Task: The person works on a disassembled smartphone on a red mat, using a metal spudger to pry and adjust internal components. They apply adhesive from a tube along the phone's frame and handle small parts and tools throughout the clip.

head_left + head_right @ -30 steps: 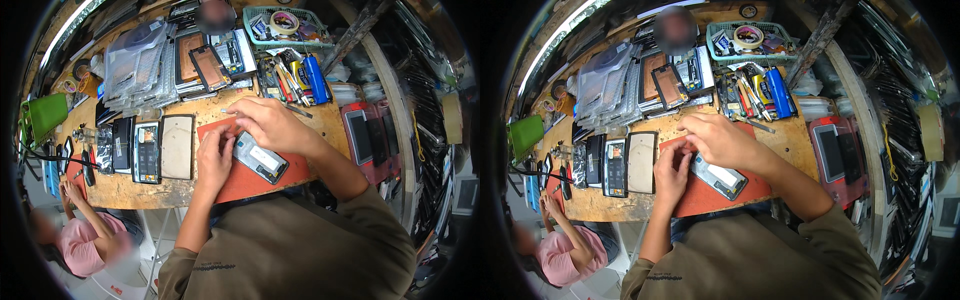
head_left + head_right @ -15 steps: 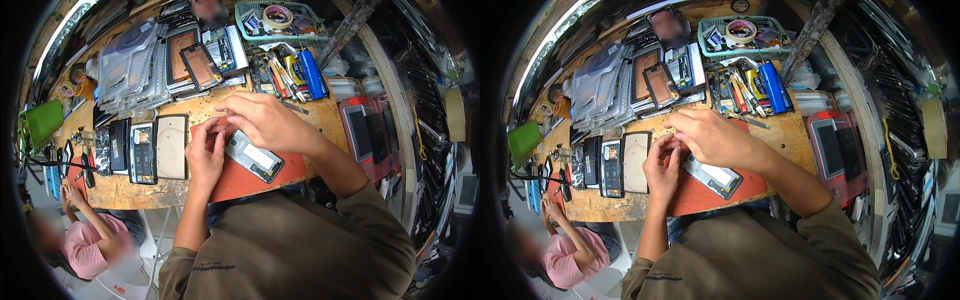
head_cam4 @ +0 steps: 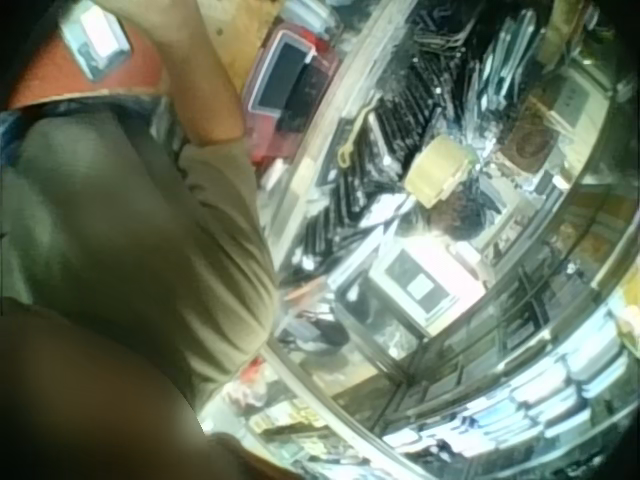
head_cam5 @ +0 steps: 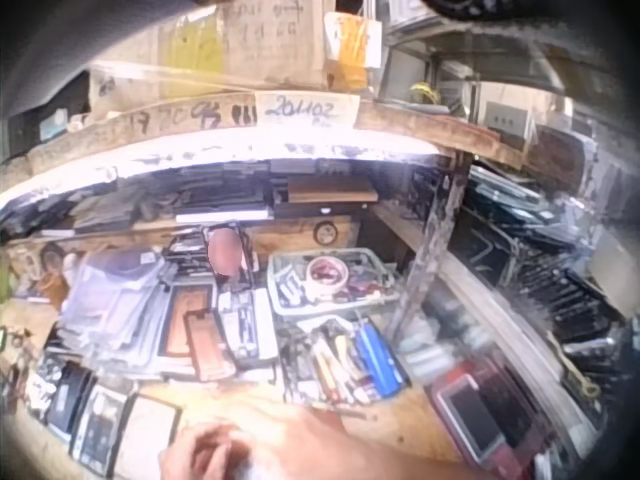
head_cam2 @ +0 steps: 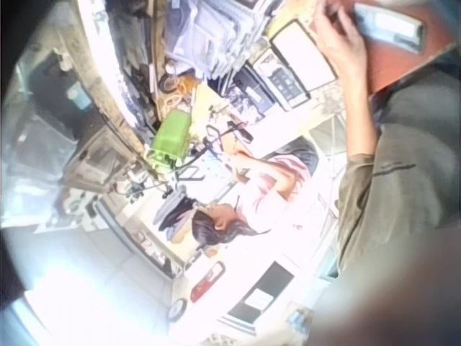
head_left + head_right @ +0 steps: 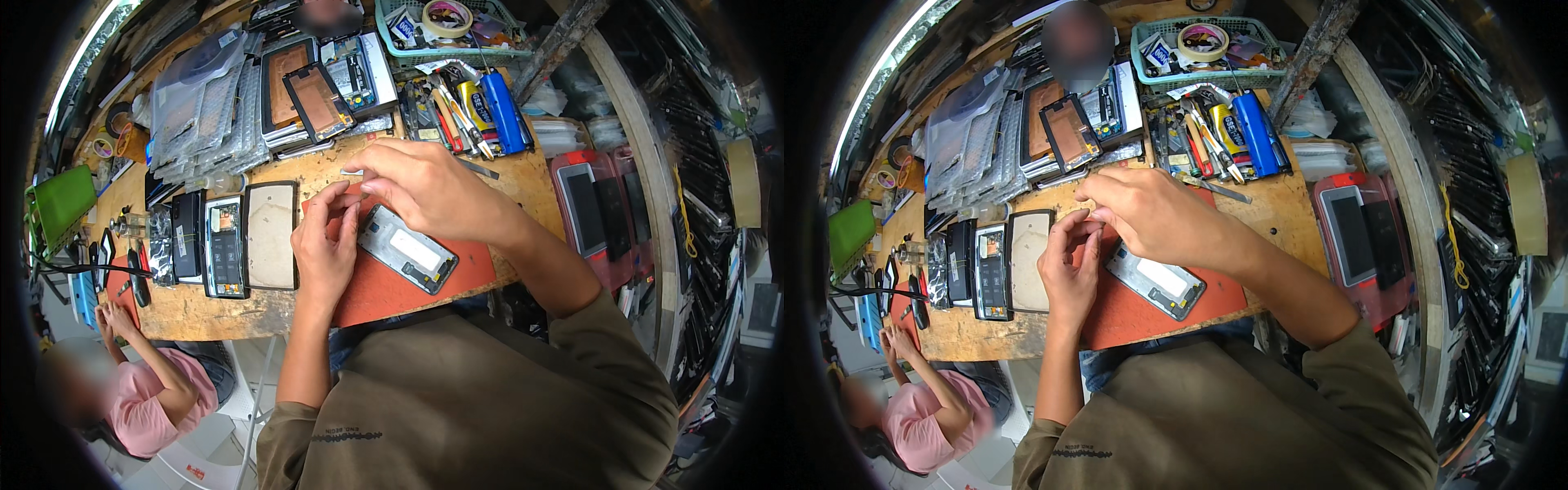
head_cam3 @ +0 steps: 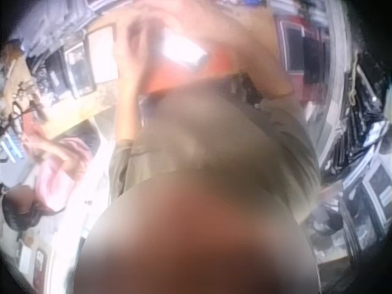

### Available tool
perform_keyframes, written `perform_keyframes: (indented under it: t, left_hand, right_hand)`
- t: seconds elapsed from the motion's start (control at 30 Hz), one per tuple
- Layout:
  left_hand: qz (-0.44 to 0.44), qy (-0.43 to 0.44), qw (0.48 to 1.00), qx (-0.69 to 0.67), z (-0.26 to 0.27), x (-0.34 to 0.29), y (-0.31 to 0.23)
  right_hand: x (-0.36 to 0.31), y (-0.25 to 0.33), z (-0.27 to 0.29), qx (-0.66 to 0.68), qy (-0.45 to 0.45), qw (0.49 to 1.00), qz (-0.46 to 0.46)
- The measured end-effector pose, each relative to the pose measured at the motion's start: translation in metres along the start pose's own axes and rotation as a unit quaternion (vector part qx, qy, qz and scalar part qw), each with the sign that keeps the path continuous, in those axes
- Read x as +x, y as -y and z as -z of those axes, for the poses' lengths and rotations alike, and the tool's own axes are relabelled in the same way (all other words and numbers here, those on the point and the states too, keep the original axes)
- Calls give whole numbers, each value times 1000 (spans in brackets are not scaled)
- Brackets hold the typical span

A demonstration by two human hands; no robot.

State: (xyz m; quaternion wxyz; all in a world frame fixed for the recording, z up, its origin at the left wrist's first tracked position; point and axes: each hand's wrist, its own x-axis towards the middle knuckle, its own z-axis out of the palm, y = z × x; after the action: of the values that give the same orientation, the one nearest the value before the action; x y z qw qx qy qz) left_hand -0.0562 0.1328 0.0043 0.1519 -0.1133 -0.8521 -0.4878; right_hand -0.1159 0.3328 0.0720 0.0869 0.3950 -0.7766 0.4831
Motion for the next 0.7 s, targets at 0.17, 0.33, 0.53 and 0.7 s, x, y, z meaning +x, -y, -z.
perform_keyframes:
  t: [0.17, 0.33, 0.53, 0.7]
  left_hand:
    - [8, 3, 1000, -12, -4, 1, 1]
    - [23, 9, 998, -50, -11, 0, 0]
    - [25, 74, 997, 24, -15, 3, 3]
    - [54, 78, 995, 8, -15, 2, 8]
  right_hand:
    - [1, -1, 3, -20, 3, 1000, -4]
    - [0, 0, 6, -29, 76, 997, 2]
    - [-1, -14, -8, -101, 134, 986, -13]
    - [1, -25, -13, -85, 180, 980, 1]
